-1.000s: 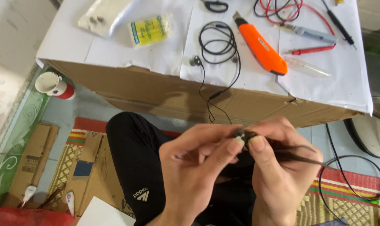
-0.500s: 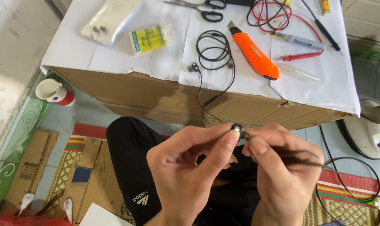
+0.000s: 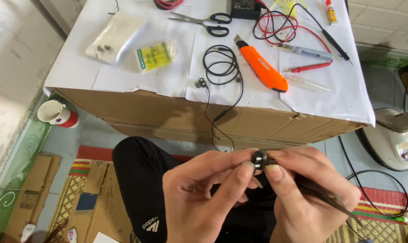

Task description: Disassembling the plastic casing of an earphone using hands and scissors.

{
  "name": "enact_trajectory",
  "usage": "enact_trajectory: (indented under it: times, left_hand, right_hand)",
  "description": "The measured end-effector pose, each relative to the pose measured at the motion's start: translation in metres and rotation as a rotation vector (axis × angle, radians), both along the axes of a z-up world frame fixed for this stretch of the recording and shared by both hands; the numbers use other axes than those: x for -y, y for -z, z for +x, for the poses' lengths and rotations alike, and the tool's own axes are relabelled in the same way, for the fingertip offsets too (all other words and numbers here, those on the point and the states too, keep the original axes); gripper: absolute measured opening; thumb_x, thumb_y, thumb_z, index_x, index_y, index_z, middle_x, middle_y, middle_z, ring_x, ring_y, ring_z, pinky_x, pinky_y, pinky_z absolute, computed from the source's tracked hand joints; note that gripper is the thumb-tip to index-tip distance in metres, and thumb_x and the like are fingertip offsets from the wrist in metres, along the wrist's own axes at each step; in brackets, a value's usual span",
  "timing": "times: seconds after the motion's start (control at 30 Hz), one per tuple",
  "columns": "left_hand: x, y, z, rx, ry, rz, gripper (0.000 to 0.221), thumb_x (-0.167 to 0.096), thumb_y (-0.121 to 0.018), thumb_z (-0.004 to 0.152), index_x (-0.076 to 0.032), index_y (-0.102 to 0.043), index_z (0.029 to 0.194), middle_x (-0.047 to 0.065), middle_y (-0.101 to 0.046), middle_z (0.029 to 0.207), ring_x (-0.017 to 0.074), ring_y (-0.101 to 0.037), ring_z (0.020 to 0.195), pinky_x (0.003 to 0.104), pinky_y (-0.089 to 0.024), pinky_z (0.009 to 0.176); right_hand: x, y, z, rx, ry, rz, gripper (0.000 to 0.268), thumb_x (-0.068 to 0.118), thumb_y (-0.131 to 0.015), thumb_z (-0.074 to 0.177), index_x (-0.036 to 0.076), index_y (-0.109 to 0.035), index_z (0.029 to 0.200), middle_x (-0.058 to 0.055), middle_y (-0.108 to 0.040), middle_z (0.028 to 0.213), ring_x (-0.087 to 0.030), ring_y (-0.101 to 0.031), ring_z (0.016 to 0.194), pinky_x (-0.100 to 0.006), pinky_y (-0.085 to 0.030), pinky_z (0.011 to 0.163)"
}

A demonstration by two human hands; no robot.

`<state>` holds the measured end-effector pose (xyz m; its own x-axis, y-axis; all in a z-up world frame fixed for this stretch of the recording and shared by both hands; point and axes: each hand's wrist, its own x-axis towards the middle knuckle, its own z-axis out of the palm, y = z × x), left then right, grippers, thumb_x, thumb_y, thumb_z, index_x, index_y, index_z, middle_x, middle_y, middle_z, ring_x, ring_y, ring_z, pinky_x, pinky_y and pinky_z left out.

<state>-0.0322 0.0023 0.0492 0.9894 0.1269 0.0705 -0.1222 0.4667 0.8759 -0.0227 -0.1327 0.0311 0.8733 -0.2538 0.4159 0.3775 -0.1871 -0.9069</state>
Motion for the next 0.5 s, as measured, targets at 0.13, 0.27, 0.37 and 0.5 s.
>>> enact_trajectory:
  times: [0.13, 0.27, 0.37, 0.5]
  left_hand:
    - [-0.007, -0.001, 0.003, -0.017, 0.015, 0.147, 0.030, -0.007, -0.079, 0.084, 0.008, -0.079, 0.110, 0.011, -0.077, 0.079, 0.0103, -0.066, 0.065, 0.019, -0.055, 0.056]
    - [-0.010, 0.008, 0.010, -0.080, 0.078, 0.079, 0.042, -0.009, -0.081, 0.082, 0.008, -0.075, 0.120, 0.008, -0.071, 0.075, 0.0098, -0.060, 0.061, 0.020, -0.052, 0.055]
    - [-0.009, 0.015, 0.019, -0.044, 0.034, 0.065, 0.021, -0.010, -0.074, 0.090, 0.006, -0.073, 0.104, 0.012, -0.075, 0.077, 0.0107, -0.063, 0.061, 0.021, -0.053, 0.053]
    - [-0.010, 0.017, 0.030, 0.006, -0.121, 0.319, 0.018, -0.010, -0.053, 0.102, 0.001, -0.059, 0.114, 0.007, -0.067, 0.089, 0.0103, -0.057, 0.062, 0.022, -0.049, 0.054]
  right_hand:
    - [0.001, -0.004, 0.001, -0.062, -0.047, -0.075, 0.017, -0.006, -0.071, 0.076, -0.011, -0.070, 0.092, -0.017, -0.073, 0.092, -0.016, -0.058, 0.070, -0.023, -0.046, 0.066]
    - [-0.002, -0.010, 0.011, -0.198, -0.135, -0.146, 0.011, -0.003, -0.076, 0.073, -0.006, -0.075, 0.083, -0.007, -0.069, 0.080, -0.012, -0.052, 0.064, -0.022, -0.042, 0.059]
    - [-0.001, -0.007, 0.019, -0.260, -0.194, -0.045, 0.008, -0.006, -0.077, 0.078, -0.006, -0.076, 0.086, -0.003, -0.067, 0.072, -0.008, -0.047, 0.060, -0.019, -0.039, 0.055]
    - [0.009, -0.003, 0.031, -0.466, -0.434, 0.135, 0.039, -0.002, -0.069, 0.087, -0.002, -0.070, 0.126, 0.001, -0.057, 0.078, -0.005, -0.045, 0.062, -0.018, -0.033, 0.052]
